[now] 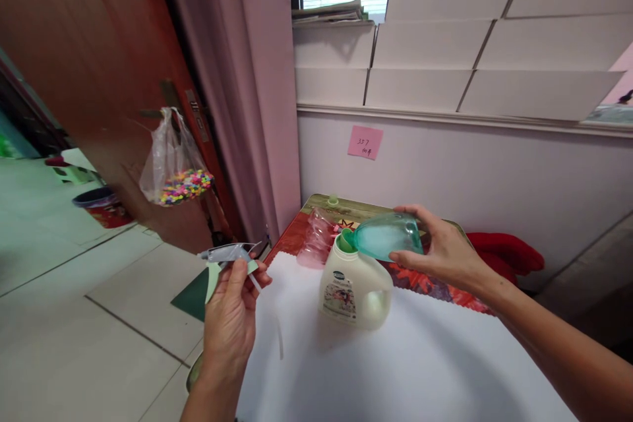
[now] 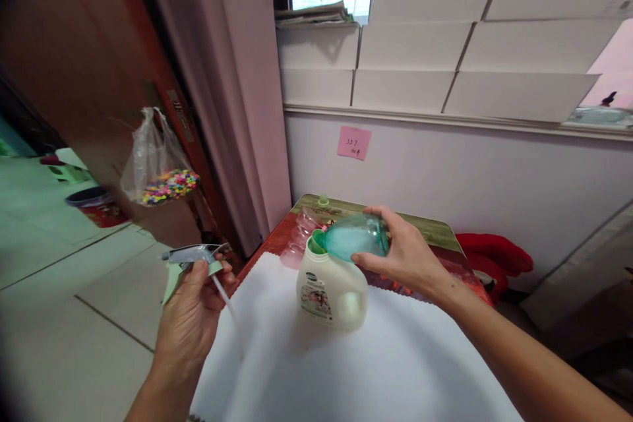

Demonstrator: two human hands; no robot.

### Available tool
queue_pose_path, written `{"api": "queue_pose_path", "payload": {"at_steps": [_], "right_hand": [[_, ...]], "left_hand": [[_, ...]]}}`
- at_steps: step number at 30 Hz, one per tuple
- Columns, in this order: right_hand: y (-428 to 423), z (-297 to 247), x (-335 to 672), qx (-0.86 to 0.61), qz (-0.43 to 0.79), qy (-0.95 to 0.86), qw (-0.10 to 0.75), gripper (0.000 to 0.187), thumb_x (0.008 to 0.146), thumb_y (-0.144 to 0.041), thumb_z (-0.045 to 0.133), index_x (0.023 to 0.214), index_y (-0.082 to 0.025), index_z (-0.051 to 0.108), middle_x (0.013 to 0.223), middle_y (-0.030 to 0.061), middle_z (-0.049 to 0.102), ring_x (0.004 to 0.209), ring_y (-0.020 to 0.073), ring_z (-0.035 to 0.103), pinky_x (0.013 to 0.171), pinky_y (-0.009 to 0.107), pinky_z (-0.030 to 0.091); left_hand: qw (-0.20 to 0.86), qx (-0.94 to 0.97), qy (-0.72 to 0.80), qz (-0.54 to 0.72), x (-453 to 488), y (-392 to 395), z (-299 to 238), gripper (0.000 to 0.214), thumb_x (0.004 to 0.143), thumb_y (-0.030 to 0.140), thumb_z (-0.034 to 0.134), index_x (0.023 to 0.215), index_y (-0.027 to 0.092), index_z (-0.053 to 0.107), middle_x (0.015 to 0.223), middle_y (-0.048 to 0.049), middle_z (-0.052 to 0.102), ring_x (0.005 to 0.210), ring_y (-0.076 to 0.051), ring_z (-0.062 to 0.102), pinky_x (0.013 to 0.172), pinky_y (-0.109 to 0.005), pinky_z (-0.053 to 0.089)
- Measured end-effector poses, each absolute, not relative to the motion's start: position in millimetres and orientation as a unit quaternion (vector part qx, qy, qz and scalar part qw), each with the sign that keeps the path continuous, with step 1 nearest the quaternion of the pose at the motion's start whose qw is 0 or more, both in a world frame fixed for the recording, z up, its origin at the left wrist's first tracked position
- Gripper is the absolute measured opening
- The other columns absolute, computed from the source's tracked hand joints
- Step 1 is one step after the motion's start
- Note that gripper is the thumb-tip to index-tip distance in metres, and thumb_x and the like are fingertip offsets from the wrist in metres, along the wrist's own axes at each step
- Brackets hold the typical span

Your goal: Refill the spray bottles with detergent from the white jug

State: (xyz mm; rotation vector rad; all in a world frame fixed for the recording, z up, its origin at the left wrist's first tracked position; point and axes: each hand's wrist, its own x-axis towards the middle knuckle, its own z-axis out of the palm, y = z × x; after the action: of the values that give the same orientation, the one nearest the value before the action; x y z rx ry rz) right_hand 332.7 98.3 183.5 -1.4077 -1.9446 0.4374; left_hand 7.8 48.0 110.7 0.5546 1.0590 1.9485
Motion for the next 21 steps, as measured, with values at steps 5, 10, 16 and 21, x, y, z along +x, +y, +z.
{"api": "queue_pose_path", "payload": {"at_steps": [5,10,16,21], "right_hand": [[98,189,332,-0.544,0.173,-0.751,0.332,0.073,0.07,-0.044,0.082,0.135,-0.026,0.057,0.099,0.007,0.073,0.076,0.0244,0.067,0.068,0.039,0.054],[97,196,331,-0.543,0.18,-0.756,0.318,0.074,0.07,-0.046,0.081,0.137,-0.026,0.056,0.111,0.0094,0.072,0.083,0.0259,0.068,0.073,0.041,0.055],[96,208,330,-0.558,0.172,-0.761,0.282,0.073,0.071,-0.046,0.079,0.138,-0.026,0.055,0.115,0.0095,0.071,0.091,0.0278,0.069,0.076,0.041,0.055],[99,219,327,-0.544,0.146,-0.787,0.252,0.073,0.072,-0.045,0.077,0.139,-0.025,0.055,0.12,0.0102,0.069,0.094,0.028,0.067,0.078,0.041,0.055]], "left_hand": [[0.414,0.217,0.422,0.777,7,47,111,0.042,0.066,0.048,0.09,0.089,0.018,0.071,0.078,0.0005,0.07,0.063,-0.011,0.063,0.062,-0.023,0.056],[0.409,0.207,0.424,0.781,5,46,109,0.045,0.064,0.05,0.091,0.088,0.018,0.071,0.076,0.0,0.071,0.062,-0.012,0.063,0.062,-0.023,0.056],[0.4,0.205,0.424,0.786,5,46,108,0.044,0.068,0.051,0.088,0.09,0.016,0.071,0.077,-0.0012,0.071,0.063,-0.013,0.064,0.063,-0.024,0.057],[0.394,0.175,0.404,0.807,5,46,110,0.035,0.08,0.048,0.079,0.087,0.015,0.07,0.074,-0.0029,0.07,0.06,-0.014,0.062,0.06,-0.024,0.056]]}}
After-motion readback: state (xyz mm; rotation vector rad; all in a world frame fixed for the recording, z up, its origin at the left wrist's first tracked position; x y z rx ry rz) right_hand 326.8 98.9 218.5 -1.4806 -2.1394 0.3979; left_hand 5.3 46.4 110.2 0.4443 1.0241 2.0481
